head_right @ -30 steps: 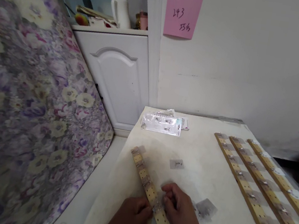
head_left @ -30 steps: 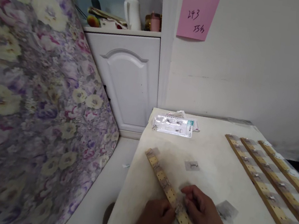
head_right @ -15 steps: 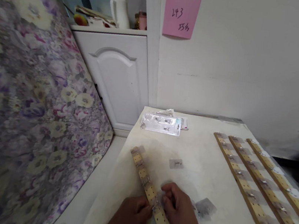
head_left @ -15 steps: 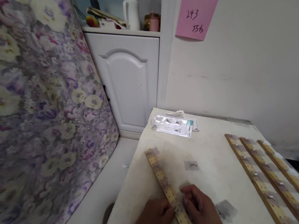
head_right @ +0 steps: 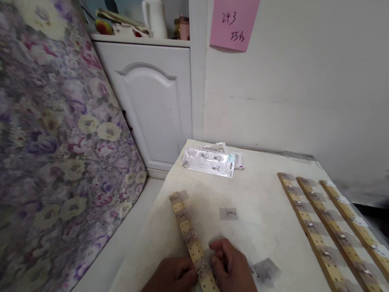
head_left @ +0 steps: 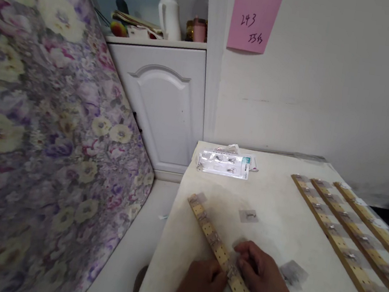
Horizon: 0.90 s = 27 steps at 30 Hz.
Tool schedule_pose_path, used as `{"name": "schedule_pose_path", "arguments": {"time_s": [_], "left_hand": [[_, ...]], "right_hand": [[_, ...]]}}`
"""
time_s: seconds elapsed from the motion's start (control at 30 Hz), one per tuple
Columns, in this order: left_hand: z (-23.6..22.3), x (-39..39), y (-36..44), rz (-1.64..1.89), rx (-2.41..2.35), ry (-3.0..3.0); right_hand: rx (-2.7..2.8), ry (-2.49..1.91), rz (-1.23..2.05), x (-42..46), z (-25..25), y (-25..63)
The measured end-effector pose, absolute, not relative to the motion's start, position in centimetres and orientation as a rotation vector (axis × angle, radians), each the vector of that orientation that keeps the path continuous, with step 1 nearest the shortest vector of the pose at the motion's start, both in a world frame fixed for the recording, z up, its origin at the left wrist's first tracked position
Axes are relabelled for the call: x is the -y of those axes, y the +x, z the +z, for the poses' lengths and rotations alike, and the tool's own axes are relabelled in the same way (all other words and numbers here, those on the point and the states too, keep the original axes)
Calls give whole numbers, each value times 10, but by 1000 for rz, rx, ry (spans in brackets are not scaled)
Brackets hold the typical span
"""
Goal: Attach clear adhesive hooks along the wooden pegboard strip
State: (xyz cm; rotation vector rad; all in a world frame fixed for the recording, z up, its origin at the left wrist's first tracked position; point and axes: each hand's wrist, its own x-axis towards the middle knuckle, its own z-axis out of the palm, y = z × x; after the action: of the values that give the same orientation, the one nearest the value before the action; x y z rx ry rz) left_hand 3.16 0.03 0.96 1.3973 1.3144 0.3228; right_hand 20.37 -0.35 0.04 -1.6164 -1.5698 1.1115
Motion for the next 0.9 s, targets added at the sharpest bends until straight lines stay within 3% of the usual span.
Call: {"name": "schedule_pose_path", "arguments": {"time_s": [0.9], "left_hand": [[12,0,33,338,-1334,1335]], "right_hand": [[1525,-1624,1138,6,5,198]]}}
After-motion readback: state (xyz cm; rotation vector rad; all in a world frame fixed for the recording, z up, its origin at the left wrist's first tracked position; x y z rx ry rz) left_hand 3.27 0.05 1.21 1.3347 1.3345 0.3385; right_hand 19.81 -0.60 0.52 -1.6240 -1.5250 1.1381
